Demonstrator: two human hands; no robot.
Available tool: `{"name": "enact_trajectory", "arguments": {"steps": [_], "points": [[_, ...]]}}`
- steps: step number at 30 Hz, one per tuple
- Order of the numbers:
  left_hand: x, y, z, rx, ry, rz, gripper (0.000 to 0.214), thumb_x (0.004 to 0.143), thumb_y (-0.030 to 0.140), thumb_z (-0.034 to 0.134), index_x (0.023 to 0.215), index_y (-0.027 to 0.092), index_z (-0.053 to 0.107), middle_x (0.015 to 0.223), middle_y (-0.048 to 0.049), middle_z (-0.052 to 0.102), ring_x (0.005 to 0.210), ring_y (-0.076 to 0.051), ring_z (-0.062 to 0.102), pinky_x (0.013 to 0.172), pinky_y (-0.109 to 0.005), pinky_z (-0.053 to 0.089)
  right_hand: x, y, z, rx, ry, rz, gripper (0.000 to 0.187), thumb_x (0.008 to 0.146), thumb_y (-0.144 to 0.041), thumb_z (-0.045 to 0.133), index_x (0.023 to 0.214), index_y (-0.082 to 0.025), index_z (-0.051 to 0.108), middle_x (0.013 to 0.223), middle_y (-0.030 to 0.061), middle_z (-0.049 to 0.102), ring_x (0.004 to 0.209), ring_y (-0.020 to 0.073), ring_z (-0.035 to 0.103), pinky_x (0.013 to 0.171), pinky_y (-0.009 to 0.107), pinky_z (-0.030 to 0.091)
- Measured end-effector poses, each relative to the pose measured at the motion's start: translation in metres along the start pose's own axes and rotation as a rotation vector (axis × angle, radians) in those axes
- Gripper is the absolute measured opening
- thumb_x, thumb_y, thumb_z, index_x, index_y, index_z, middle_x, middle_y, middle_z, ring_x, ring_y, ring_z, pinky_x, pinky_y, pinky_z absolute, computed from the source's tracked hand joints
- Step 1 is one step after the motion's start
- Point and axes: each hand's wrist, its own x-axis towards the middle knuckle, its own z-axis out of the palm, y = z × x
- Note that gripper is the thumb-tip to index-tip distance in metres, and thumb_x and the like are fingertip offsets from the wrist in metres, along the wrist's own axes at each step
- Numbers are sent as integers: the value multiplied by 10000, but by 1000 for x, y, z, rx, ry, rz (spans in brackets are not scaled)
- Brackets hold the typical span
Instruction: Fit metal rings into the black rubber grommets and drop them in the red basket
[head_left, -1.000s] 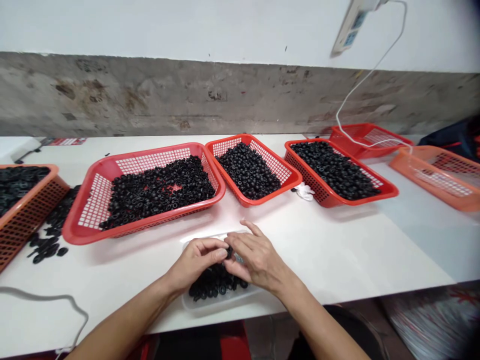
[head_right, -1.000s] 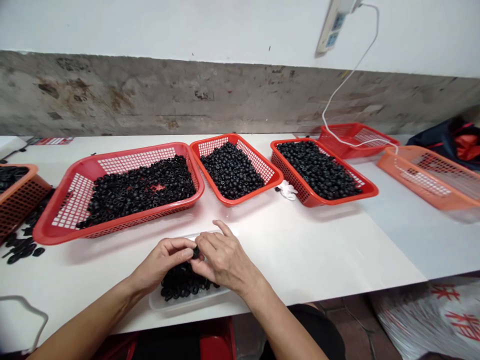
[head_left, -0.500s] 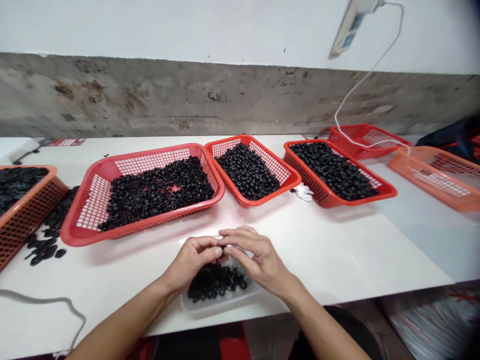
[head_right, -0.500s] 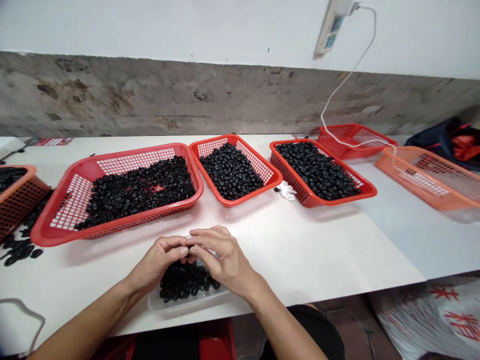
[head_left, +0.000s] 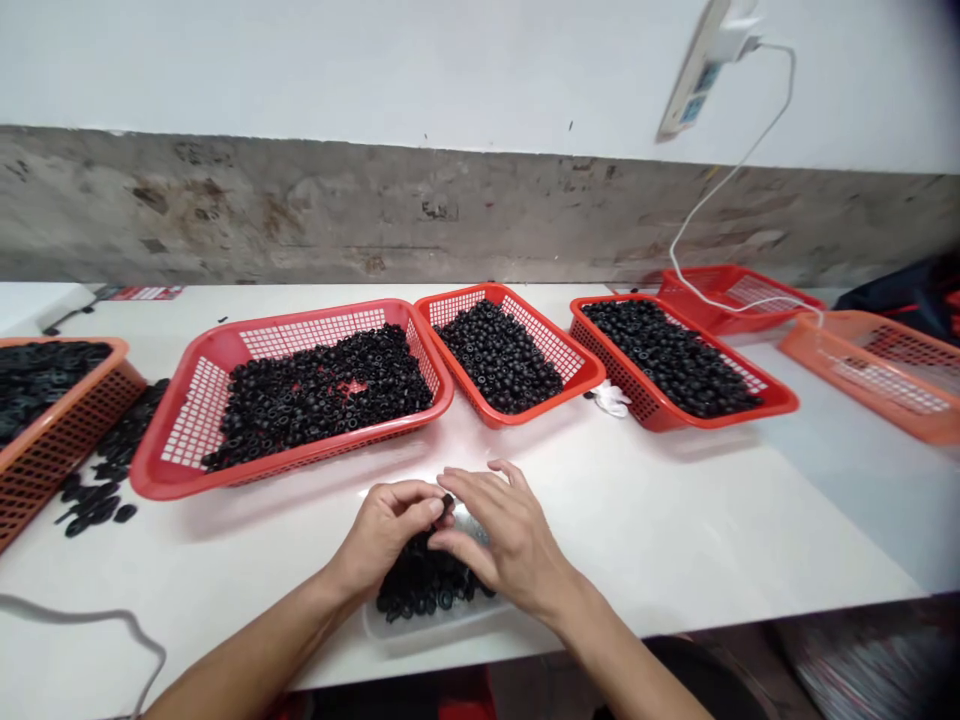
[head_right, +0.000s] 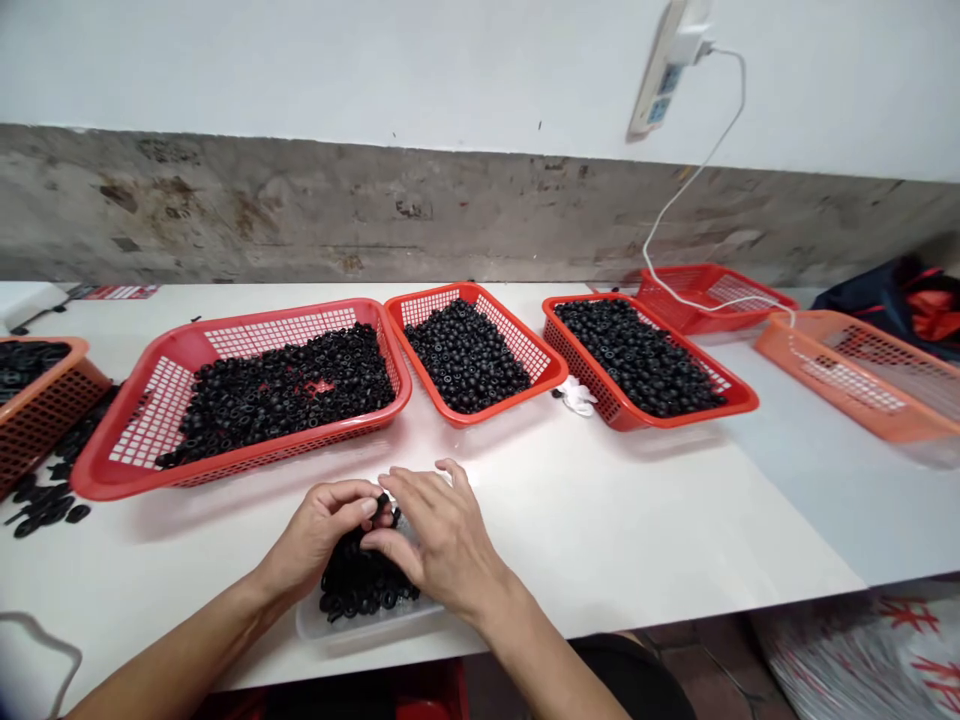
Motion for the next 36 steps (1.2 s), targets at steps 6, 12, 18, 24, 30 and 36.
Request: {"name": "enact_trajectory", "arguments": {"steps": [6, 12, 18, 24, 30, 36], "points": [[-1, 1, 2, 5, -16, -14, 198, 809, 330, 693, 830, 147, 767, 769, -36, 705, 756, -163, 589, 759, -262, 463, -1, -6, 10, -316, 77, -72, 285, 981, -319, 530, 1160, -106, 589, 1084, 154, 720, 902, 243, 685, 1010, 493, 354], [-2, 3, 3, 53, -60, -5, 203, 841, 330, 679, 890, 164, 784, 807, -33, 714, 806, -172, 597, 832, -275, 464, -1, -4, 9, -380, 105, -103, 182, 940, -253, 525, 1044, -125, 601, 1028, 143, 730, 815, 229, 679, 1012, 504, 351], [-2, 6, 3, 40, -155, -57, 259, 869, 345, 664, 1027, 172, 773, 903, -44, 744, 852, -181, 623, 851, -277, 461, -1, 1, 2, -346, 81, -101, 146, 946, -245, 504, 1024, -140, 568, 942, 110, 728, 769, 203, 676, 1034, 485, 371], [-3, 3, 1, 65, -158, -25, 281, 882, 321, 648, 1080, 156, 759, 978, -65, 760, 912, -210, 653, 892, -303, 475, -2, 2, 6, -336, 38, -156, 151, 992, -232, 430, 1021, -132, 539, 823, 79, 686, 749, 193, 667, 1022, 445, 462], [-2, 3, 1, 70, -165, -6, 288, 888, 320, 638, 1098, 163, 756, 1046, -76, 759, 975, -234, 665, 959, -336, 469, -3, -1, 11, -355, 52, -172, 147, 997, -203, 412, 1057, -129, 524, 828, 80, 674, 768, 196, 658, 1030, 451, 488], [-2, 1, 1, 80, -145, -7, 300, 885, 336, 635, 1088, 155, 760, 1033, -81, 760, 986, -248, 658, 962, -352, 469, -6, -1, 20, -373, 58, -168, 142, 989, -165, 400, 980, -155, 541, 770, 50, 639, 692, 180, 613, 1036, 434, 492]]}}
